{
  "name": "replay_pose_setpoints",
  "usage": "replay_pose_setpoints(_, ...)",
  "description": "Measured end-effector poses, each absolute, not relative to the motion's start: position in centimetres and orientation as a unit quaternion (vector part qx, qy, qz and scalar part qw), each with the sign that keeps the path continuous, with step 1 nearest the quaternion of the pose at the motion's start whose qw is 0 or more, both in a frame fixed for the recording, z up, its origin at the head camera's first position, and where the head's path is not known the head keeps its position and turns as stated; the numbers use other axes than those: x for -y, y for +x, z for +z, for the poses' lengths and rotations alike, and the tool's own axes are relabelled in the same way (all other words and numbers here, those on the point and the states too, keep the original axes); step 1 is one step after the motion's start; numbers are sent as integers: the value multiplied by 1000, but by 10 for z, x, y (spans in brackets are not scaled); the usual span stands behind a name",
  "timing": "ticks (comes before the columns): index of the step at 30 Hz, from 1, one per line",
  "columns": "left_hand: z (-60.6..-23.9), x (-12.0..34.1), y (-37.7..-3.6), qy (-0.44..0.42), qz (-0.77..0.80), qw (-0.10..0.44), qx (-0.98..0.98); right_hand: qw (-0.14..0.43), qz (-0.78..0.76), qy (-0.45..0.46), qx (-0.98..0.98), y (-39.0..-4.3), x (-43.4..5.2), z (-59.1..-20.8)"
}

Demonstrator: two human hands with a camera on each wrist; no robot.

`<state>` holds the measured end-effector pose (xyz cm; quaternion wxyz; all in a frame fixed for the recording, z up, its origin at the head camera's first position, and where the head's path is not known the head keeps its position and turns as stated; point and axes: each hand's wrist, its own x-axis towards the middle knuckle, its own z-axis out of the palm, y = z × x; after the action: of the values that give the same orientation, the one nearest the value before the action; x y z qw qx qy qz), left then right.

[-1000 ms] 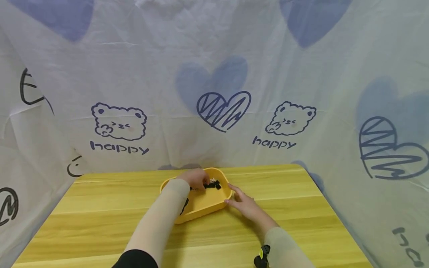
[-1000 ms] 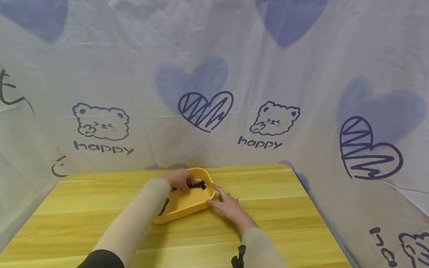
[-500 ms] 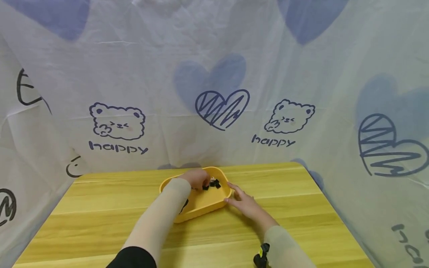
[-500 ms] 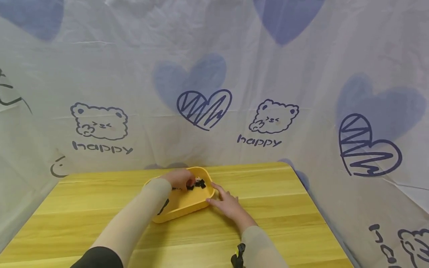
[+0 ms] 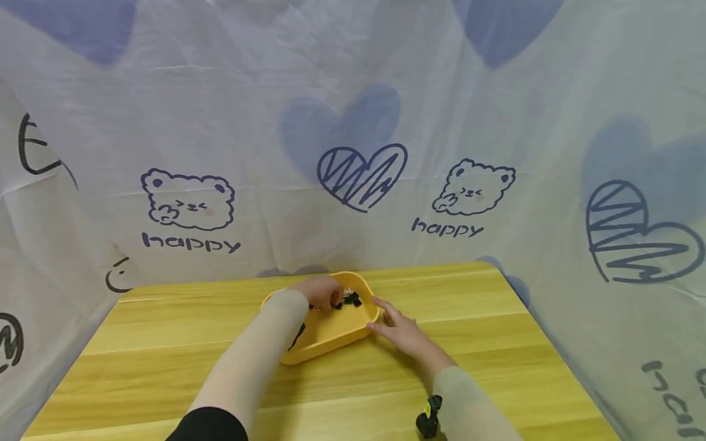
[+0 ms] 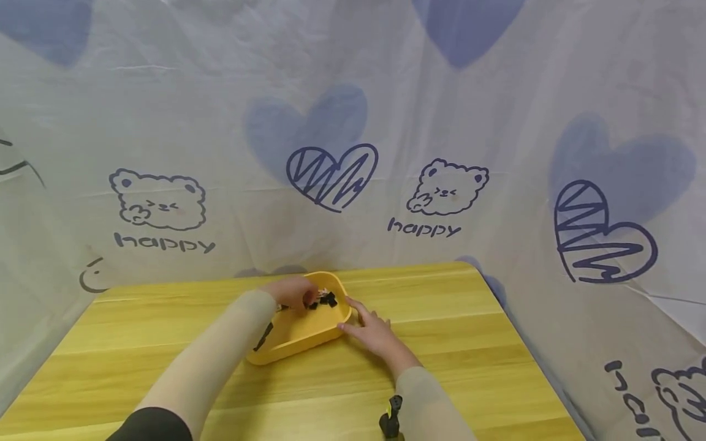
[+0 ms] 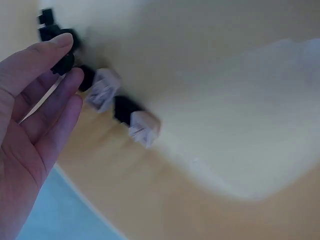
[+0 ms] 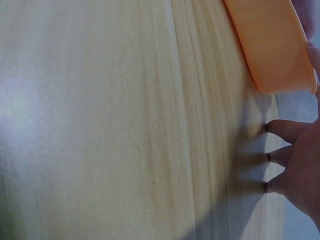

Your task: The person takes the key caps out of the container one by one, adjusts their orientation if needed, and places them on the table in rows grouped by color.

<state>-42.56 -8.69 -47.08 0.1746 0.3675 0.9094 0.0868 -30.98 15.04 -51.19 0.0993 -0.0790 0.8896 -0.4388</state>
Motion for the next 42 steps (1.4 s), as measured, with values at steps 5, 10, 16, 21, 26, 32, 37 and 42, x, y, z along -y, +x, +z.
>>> replay_pose_setpoints(5,-456,86,-421,359,108,178,-910,107,-435,-76,-891,-311,-150,-509)
replay_pose_setpoints(10,-447,89,-414,363,143,174,-904,120,-439,-69,-888,-313,-149,-503)
replay_pose_setpoints(16,-438,92,-403,371,173,171,-896,134,-452,-55,-880,-318,-147,-503)
replay_pose_setpoints(21,-430,92,-390,381,197,175,-886,132,-459,-58,-876,-320,-144,-504)
replay_pose_setpoints(26,-427,94,-377,384,227,163,-880,129,-459,-64,-877,-322,-142,-504)
replay_pose_setpoints(32,-424,97,-357,366,290,148,-872,128,-450,-68,-881,-322,-141,-505)
replay_pose_setpoints(37,-426,99,-340,345,340,127,-865,126,-448,-74,-882,-319,-141,-506)
replay_pose_setpoints(42,-430,95,-320,297,379,97,-871,125,-445,-77,-884,-317,-142,-508)
